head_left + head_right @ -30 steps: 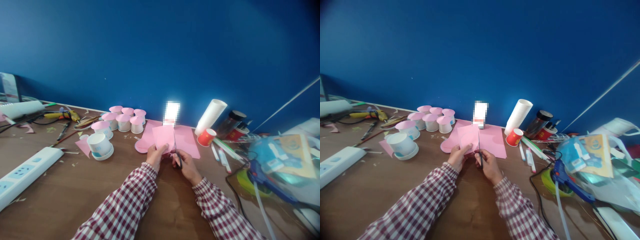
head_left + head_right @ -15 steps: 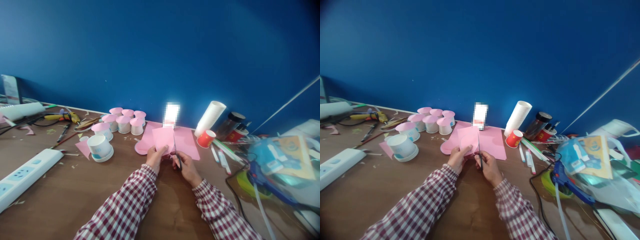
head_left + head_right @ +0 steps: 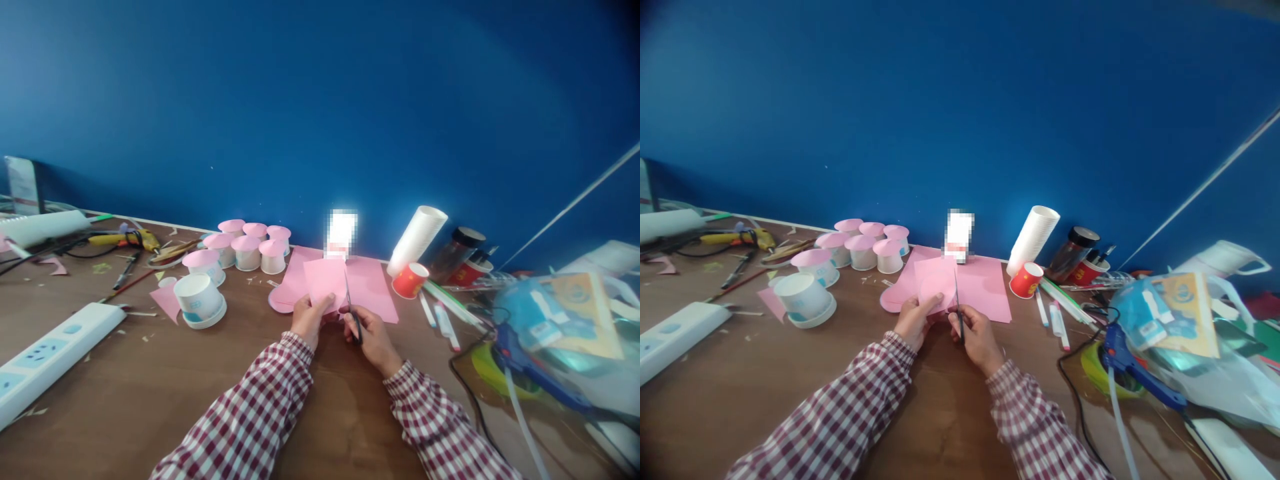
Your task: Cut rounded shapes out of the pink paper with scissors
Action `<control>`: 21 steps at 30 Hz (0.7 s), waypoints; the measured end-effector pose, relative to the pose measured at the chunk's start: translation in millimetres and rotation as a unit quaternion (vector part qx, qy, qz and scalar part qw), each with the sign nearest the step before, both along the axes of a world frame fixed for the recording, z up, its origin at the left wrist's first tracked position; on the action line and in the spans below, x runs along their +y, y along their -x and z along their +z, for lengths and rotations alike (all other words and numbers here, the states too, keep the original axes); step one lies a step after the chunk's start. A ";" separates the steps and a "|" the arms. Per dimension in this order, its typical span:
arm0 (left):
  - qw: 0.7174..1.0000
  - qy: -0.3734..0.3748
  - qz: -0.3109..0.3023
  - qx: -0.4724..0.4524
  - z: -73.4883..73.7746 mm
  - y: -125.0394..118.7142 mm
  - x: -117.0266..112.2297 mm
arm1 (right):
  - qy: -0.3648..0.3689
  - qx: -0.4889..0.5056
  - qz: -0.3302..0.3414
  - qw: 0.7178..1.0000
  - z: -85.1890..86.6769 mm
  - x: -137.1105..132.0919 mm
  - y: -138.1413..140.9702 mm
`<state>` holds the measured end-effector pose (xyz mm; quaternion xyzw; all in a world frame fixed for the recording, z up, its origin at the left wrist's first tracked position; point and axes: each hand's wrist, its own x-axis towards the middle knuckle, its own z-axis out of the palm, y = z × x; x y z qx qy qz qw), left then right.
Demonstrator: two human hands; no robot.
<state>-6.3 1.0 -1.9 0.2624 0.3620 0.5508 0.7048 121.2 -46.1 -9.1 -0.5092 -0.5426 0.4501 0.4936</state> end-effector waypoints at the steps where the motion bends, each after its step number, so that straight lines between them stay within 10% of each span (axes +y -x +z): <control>1: 1.000 0.000 0.000 0.000 0.0 -0.1 0.2 | 0.000 0.000 0.000 1.000 0.1 0.0 0.0; 21: 1.000 0.005 0.005 -0.002 1.4 0.1 1.0 | 0.009 0.003 0.001 1.000 -1.4 0.3 -0.7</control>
